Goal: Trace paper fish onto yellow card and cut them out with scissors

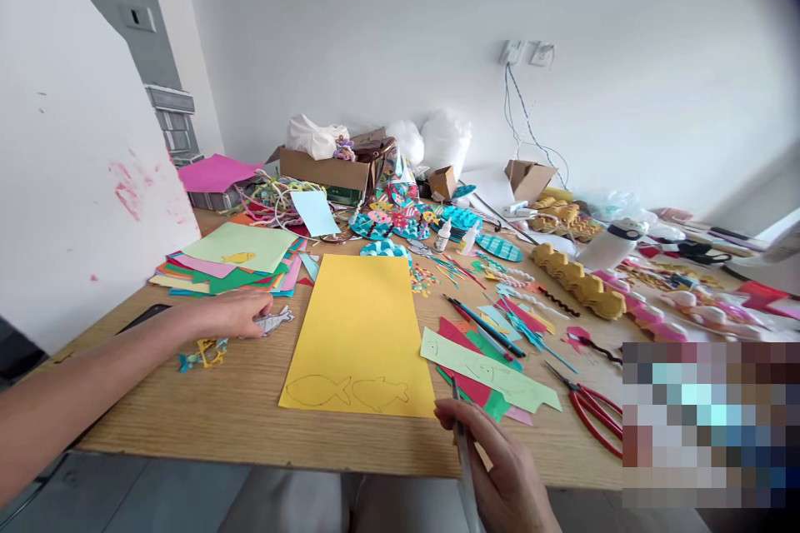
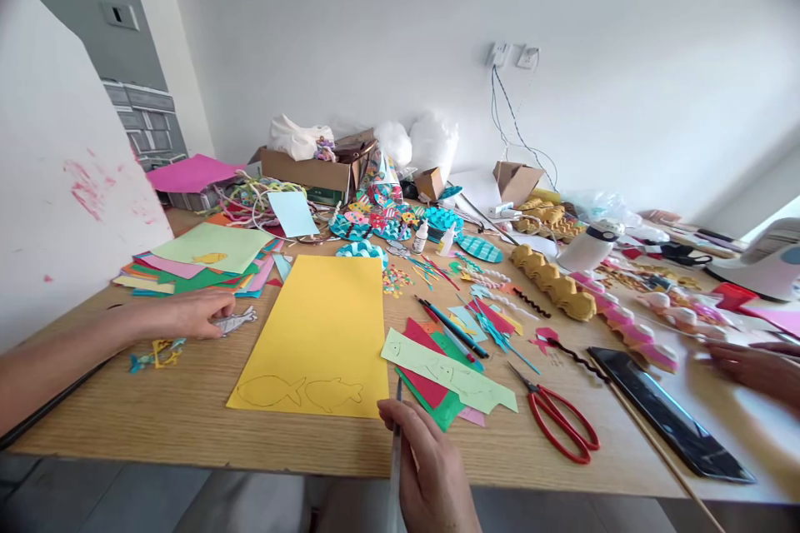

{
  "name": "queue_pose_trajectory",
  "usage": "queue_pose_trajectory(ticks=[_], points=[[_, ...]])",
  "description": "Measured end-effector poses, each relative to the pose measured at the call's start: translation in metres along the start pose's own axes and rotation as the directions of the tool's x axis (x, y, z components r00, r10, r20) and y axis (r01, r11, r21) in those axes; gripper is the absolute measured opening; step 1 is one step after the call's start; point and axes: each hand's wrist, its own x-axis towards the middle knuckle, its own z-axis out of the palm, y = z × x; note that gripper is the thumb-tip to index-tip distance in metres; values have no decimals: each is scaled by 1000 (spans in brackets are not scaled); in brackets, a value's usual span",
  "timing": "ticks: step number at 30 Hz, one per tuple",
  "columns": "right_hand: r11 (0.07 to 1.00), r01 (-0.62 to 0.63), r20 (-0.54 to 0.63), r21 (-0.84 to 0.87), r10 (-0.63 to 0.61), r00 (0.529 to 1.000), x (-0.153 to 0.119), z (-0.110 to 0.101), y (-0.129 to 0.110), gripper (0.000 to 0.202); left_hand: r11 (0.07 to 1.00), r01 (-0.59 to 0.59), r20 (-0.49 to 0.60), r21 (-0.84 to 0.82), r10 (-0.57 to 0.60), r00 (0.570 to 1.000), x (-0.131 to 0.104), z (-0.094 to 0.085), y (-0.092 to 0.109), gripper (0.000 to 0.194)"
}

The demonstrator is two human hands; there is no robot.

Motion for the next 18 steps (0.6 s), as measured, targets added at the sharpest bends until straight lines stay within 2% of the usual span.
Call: queue_pose_trajectory(ticks=[7,11,14,18], points=[[999,-33,-9,6,33,999,-1,4,-1,25,999,-50,15,-9,50,999,4,2,-3,24],[999,-49,9,5,49,999,0,4,-2,26,997,-42,-5,-70,42,999,4,4,-3,14],[997,-76,15,-8,76,997,2,-2,0,28,986,-55,-2,-157,55,998,2,0,-7,27],[995,-100,-38,-16,99,994,6,-12,5,28,953,-25,34,-301,37,999,2,-17,-13,50]])
